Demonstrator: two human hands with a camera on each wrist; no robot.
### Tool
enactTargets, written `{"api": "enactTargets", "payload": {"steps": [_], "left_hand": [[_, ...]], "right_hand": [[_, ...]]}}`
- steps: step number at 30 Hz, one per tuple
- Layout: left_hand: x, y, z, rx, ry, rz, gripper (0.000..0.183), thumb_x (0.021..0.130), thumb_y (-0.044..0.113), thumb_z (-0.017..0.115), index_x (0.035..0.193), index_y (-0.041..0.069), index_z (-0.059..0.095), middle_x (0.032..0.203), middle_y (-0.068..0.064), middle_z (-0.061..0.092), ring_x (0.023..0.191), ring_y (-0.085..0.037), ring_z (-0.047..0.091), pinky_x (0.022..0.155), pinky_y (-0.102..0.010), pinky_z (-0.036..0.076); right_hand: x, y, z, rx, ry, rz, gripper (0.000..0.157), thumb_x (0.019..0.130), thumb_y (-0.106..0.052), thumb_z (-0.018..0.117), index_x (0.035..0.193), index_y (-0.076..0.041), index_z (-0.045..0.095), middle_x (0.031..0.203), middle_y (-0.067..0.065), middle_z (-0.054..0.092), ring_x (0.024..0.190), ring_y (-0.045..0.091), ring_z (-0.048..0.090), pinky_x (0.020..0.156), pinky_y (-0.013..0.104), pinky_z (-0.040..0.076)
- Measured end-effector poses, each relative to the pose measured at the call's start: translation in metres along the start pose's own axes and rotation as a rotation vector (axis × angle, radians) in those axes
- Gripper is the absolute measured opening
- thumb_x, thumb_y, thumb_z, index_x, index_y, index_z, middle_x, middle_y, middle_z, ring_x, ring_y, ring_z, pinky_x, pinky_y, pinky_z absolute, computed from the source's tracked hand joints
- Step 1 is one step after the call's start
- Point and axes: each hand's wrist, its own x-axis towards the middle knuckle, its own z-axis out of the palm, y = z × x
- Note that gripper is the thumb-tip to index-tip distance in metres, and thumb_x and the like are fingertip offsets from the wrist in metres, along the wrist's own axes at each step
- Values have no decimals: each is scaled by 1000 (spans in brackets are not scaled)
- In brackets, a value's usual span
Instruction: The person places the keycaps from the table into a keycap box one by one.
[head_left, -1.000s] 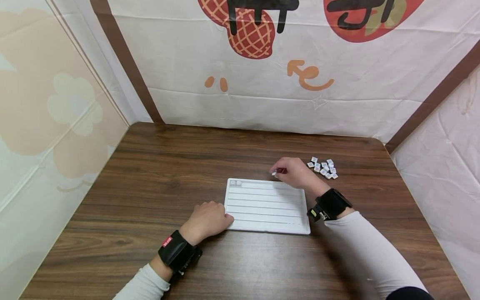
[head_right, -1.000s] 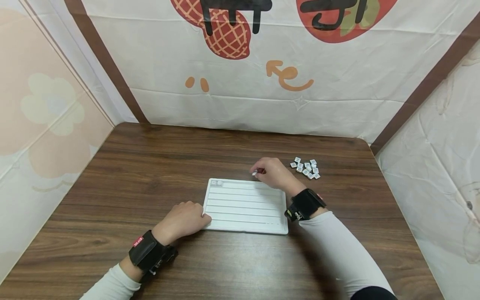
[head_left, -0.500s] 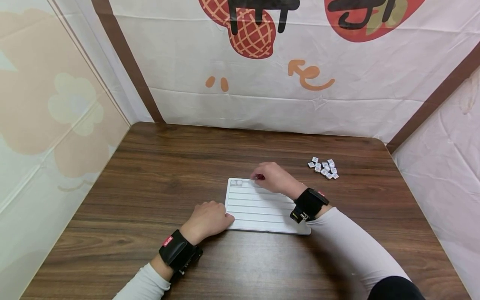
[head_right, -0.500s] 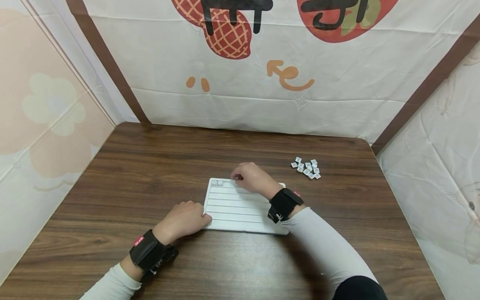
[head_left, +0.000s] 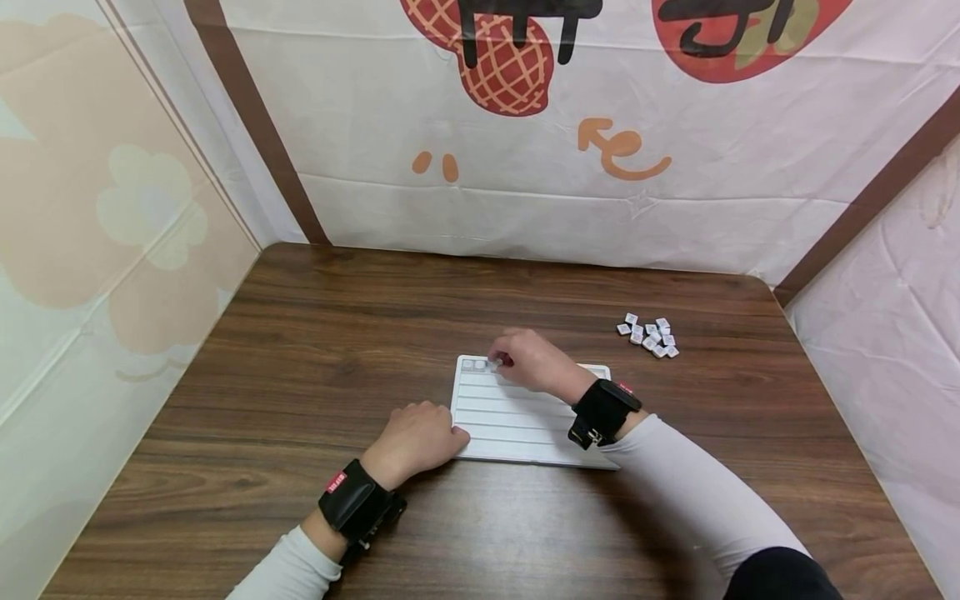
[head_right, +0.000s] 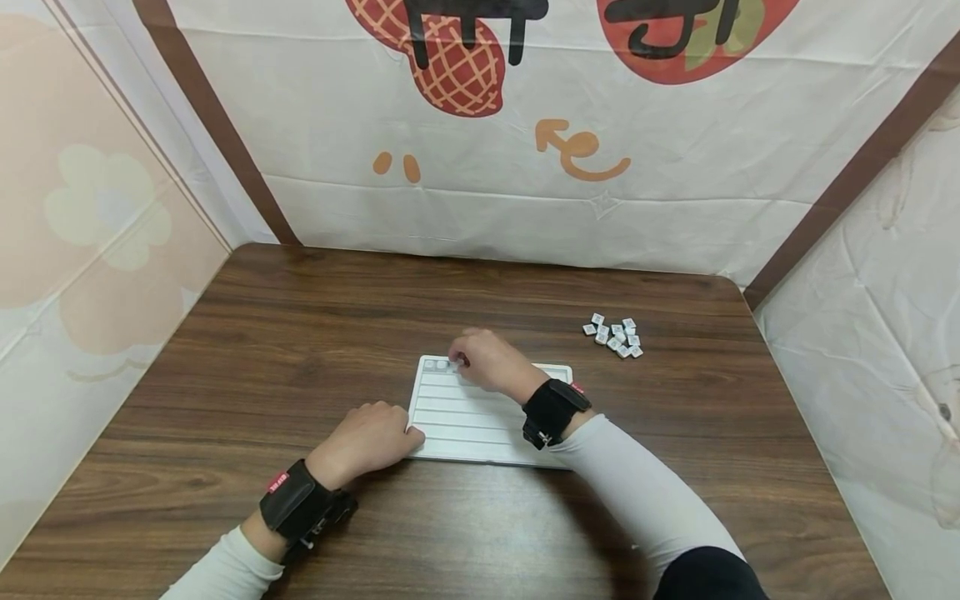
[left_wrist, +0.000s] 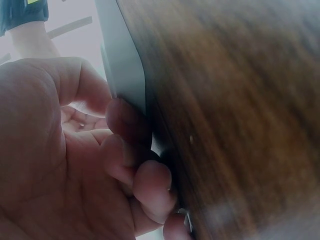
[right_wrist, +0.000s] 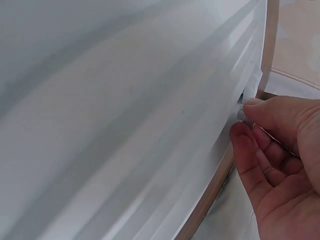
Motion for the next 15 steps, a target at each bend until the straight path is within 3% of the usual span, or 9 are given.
{"api": "enactTargets", "payload": {"steps": [15], "left_hand": [[0,-1,0,-2,12,6,37,89,31,57,55,15,54,61,-1,53,60,-21,51,62,-46,41]], "right_hand": [[6,-10,5,-50,-77,147,18,90,-4,71,108,-6,72,104,7,64,87,15,57,76,29,50]]}}
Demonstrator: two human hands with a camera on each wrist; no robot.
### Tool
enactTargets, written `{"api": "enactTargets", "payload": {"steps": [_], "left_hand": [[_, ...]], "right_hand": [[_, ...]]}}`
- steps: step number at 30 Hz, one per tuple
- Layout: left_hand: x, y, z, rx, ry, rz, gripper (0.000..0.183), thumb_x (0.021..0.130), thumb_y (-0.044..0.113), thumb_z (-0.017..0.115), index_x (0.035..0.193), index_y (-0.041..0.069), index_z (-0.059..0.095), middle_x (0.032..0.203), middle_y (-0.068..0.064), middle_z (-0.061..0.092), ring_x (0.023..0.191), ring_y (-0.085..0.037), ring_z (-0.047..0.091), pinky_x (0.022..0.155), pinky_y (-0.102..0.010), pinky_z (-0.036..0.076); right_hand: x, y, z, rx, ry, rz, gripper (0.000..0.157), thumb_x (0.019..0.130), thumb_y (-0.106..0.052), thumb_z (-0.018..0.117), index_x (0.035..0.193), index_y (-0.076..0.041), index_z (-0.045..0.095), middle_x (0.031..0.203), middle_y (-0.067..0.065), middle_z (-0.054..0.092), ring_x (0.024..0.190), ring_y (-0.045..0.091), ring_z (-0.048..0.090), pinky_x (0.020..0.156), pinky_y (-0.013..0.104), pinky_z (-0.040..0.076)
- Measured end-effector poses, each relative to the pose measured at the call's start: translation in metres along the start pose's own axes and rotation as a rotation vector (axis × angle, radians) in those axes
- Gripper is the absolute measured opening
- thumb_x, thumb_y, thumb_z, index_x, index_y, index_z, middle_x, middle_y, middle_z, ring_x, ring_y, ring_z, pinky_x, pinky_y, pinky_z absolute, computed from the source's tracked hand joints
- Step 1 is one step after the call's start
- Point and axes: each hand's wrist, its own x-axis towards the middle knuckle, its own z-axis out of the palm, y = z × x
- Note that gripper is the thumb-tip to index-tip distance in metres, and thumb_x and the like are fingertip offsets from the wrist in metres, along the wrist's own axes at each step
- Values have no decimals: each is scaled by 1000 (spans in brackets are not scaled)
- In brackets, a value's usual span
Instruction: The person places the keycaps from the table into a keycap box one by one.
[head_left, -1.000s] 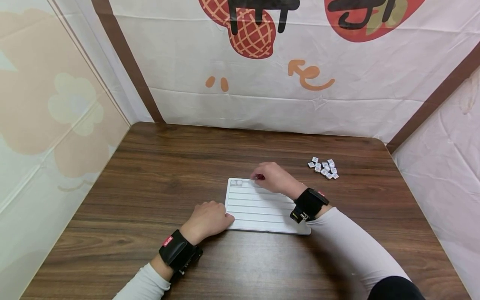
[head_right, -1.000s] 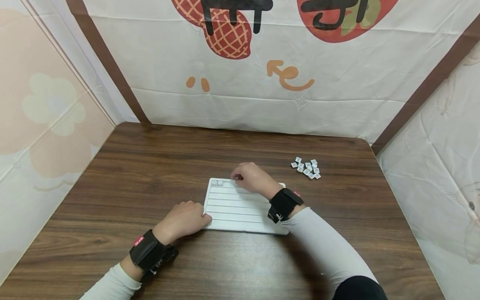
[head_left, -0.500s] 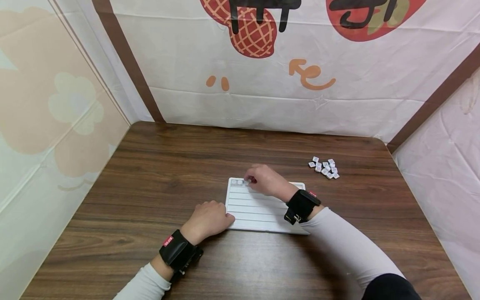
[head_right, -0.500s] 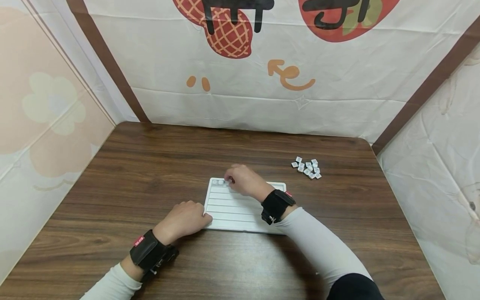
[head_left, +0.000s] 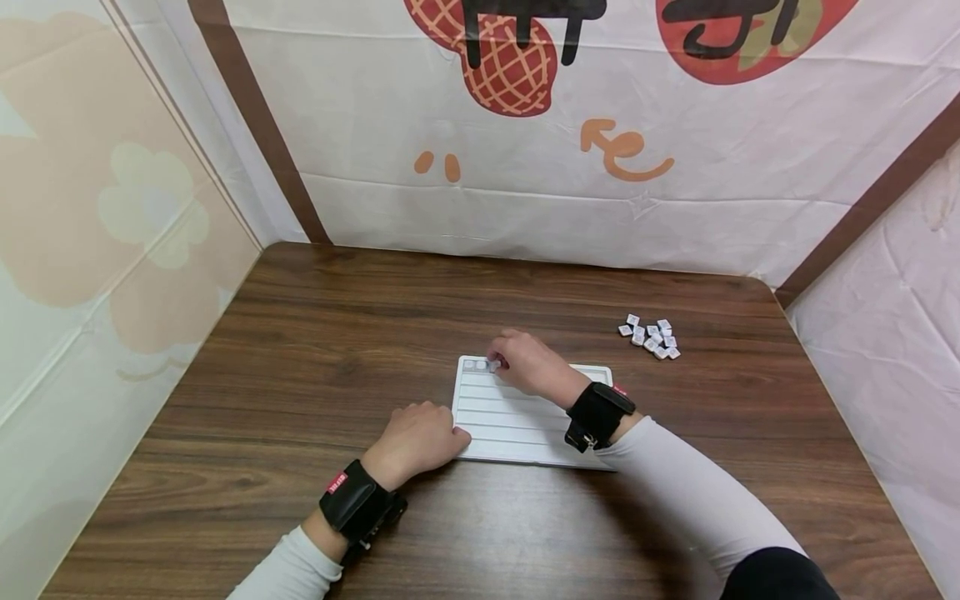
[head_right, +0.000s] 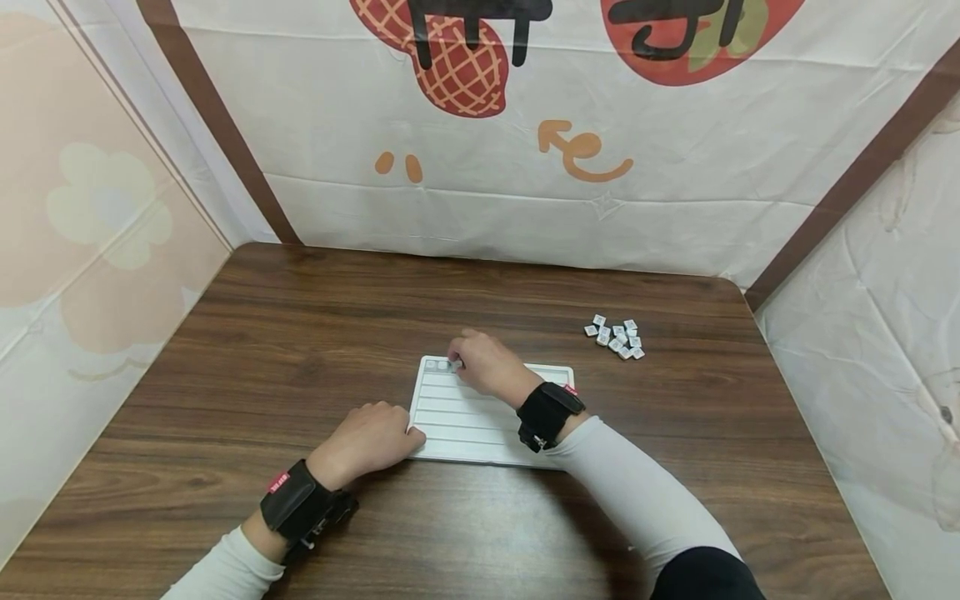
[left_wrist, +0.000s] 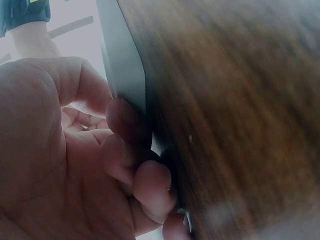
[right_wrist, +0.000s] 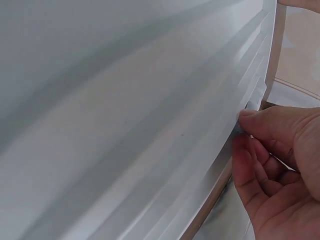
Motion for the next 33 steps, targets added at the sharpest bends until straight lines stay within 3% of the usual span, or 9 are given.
{"api": "enactTargets", "payload": {"steps": [15,25,33], "left_hand": [[1,0,0,-2,10,1,38,87,30,58,53,17,48,59,1,49,59,-21,49,61,-44,41],[0,0,1,-4,9,6,39,87,30,57,52,17,46,58,2,46,58,-20,48,61,-43,40],[0,1,0,-2,11,6,39,88,30,57,52,16,50,58,0,51,59,-21,50,61,-45,41]], "right_hand": [[0,-4,2,29,21,3,15,89,-3,72,105,-5,71,98,7,66,92,17,64,79,31,52],[-2,-3,1,26,22,-16,18,89,-7,74,107,-5,71,99,5,63,83,13,58,73,27,49],[-9,2,-9,33,20,-6,23,91,-12,72,114,-7,70,109,6,66,90,16,63,79,33,52]]}}
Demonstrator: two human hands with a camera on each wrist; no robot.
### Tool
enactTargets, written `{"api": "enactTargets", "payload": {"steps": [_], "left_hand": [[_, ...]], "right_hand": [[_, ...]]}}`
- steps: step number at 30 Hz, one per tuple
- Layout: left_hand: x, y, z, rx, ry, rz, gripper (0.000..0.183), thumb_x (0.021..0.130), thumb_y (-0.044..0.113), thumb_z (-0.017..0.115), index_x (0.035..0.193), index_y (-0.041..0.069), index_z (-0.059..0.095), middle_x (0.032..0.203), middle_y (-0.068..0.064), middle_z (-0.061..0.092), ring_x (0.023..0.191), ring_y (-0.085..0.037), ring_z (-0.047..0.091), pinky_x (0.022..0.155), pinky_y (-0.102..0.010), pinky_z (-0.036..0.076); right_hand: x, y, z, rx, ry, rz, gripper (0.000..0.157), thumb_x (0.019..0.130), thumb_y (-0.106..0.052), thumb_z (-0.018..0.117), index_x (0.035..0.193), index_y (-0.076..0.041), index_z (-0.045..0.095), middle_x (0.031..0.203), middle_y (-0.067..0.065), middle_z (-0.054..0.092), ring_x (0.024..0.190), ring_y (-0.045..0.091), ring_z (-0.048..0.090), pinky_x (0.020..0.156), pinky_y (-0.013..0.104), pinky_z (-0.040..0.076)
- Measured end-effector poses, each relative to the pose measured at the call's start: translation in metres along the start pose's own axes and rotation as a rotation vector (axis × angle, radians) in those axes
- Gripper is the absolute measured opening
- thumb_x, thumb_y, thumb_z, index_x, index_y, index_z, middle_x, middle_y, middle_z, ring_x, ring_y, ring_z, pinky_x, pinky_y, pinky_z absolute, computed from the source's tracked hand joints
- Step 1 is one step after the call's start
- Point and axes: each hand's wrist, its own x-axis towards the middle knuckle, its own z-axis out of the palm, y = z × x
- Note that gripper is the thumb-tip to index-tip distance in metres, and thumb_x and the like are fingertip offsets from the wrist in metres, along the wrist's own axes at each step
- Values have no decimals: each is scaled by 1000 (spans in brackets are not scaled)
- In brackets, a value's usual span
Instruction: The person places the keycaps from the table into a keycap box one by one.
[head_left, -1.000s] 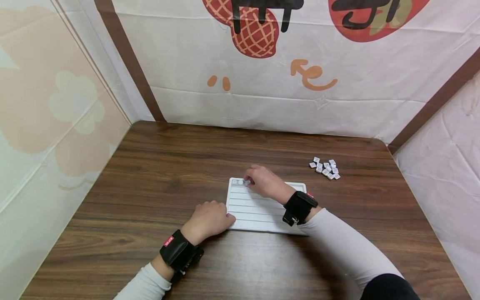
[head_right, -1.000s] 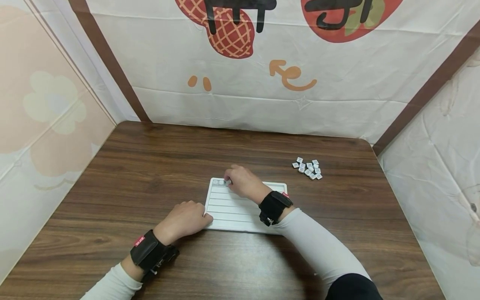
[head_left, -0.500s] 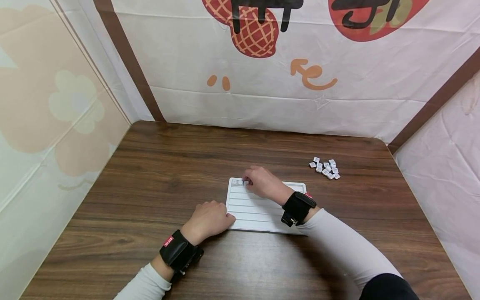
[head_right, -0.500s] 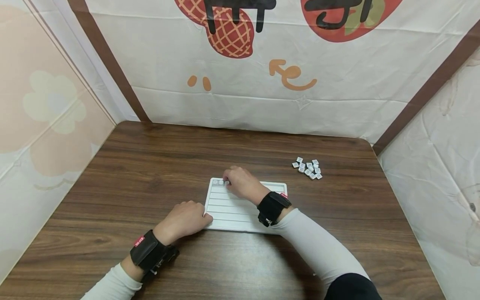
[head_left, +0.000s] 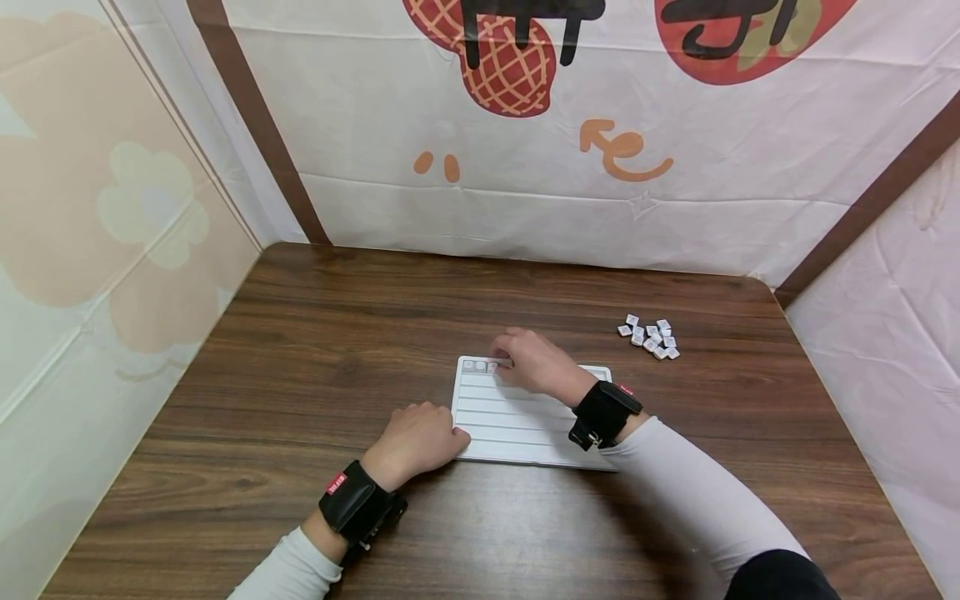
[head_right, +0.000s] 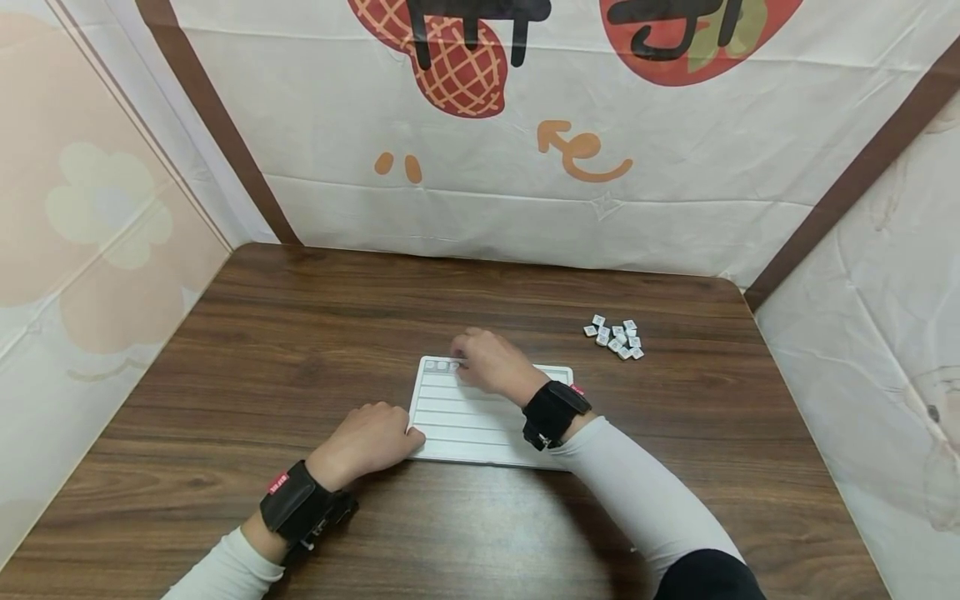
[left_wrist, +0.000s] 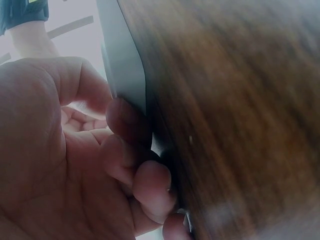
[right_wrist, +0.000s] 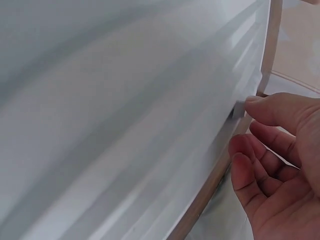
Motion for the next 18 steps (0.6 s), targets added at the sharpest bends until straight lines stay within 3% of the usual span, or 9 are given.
{"api": "enactTargets", "payload": {"steps": [4,18], "left_hand": [[0,0,0,2,-2,-5,38,88,30,57,53,16,49,59,0,51,59,-21,51,62,-46,41],[0,2,0,-6,-13,-18,39,88,29,57,53,17,43,58,2,41,58,-20,46,62,-42,38]], "right_hand": [[-4,7,-6,-8,14,7,23,92,-14,72,114,-7,71,108,6,69,97,19,65,83,36,53],[-22,35,-19,-48,33,95,20,93,-18,71,110,-9,70,103,5,68,92,18,63,80,37,53]]}}
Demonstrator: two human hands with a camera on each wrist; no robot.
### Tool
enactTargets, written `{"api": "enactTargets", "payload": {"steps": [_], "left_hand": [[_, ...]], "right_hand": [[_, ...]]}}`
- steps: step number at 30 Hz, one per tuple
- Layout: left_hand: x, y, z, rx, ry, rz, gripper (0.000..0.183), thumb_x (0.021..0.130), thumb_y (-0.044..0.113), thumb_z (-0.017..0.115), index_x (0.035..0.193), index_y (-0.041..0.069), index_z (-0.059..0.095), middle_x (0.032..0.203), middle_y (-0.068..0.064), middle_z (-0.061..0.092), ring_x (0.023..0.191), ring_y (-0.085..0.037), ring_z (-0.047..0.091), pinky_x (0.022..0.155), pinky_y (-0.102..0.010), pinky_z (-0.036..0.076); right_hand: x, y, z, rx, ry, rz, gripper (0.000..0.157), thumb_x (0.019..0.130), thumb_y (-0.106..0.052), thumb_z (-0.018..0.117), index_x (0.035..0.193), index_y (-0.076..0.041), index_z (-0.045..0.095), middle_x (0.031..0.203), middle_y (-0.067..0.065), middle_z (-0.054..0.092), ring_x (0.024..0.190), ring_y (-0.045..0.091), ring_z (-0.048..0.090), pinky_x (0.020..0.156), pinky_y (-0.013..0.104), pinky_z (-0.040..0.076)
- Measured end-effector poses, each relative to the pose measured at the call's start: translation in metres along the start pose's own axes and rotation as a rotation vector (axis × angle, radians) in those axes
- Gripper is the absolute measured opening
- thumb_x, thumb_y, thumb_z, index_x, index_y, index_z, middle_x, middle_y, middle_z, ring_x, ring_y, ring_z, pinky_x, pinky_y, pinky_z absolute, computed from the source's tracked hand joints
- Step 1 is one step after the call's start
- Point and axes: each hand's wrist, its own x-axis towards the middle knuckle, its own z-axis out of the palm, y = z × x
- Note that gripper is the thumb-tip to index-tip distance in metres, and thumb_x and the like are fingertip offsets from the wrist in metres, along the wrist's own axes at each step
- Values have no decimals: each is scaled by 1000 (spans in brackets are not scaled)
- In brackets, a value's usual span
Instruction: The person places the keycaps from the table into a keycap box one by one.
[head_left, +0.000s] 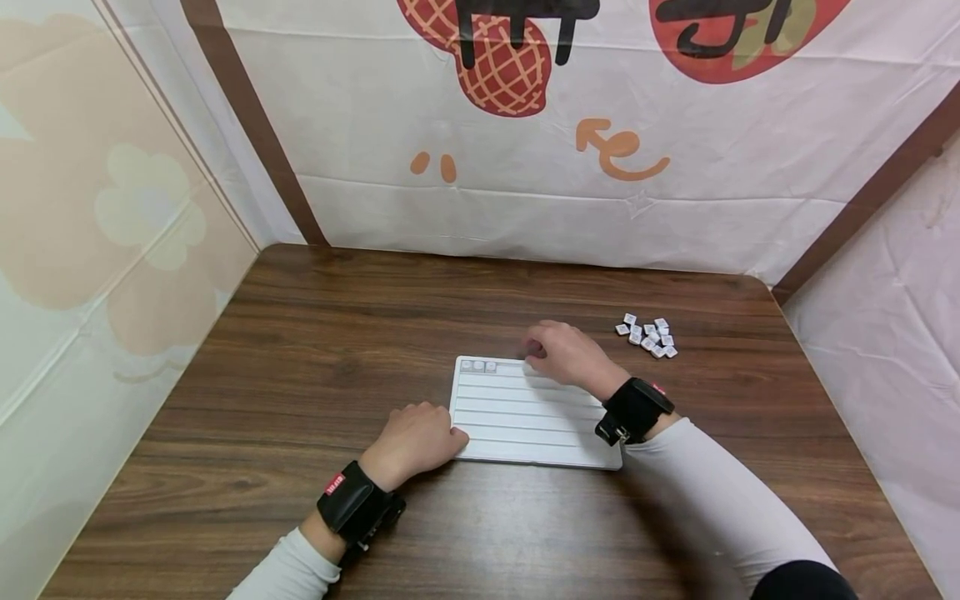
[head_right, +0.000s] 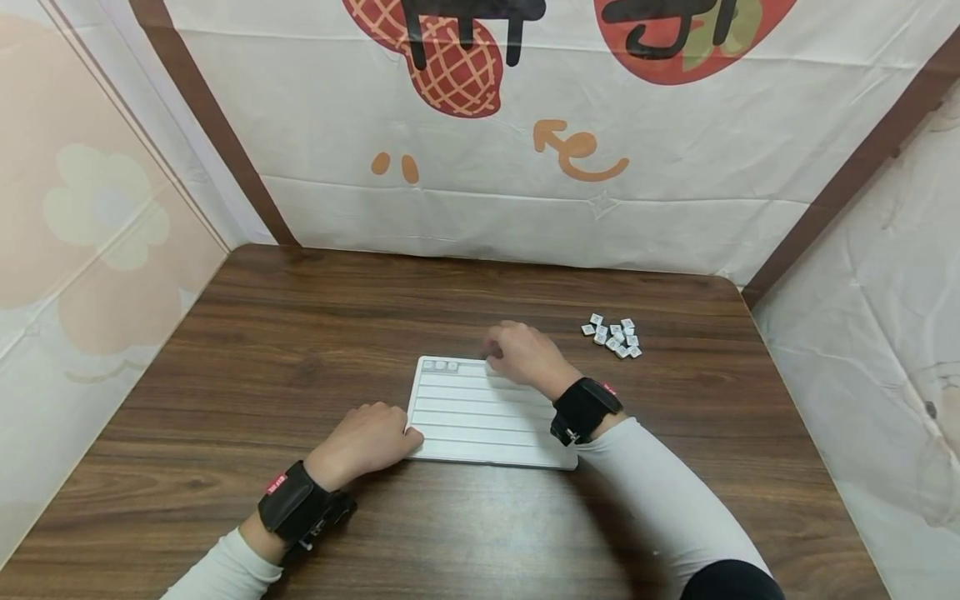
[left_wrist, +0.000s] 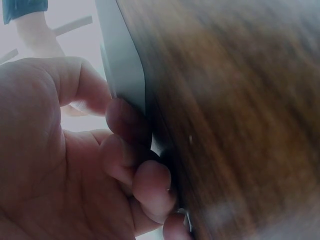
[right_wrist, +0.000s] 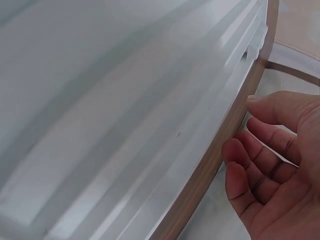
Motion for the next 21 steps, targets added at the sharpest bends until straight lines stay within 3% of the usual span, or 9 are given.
{"api": "enactTargets", "payload": {"steps": [13,21], "left_hand": [[0,-1,-1,5,0,-2,39,88,30,57,53,17,47,58,1,47,58,-20,47,63,-44,39],[-1,0,0,5,10,3,38,87,29,57,53,17,45,60,0,48,60,-21,49,64,-46,41]], "right_hand": [[-13,30,-13,-4,49,81,24,91,-17,72,113,-8,71,103,6,68,93,22,66,81,42,53],[-24,53,-22,-24,18,177,29,93,-17,70,121,-7,68,113,10,65,101,27,64,83,44,53]]}}
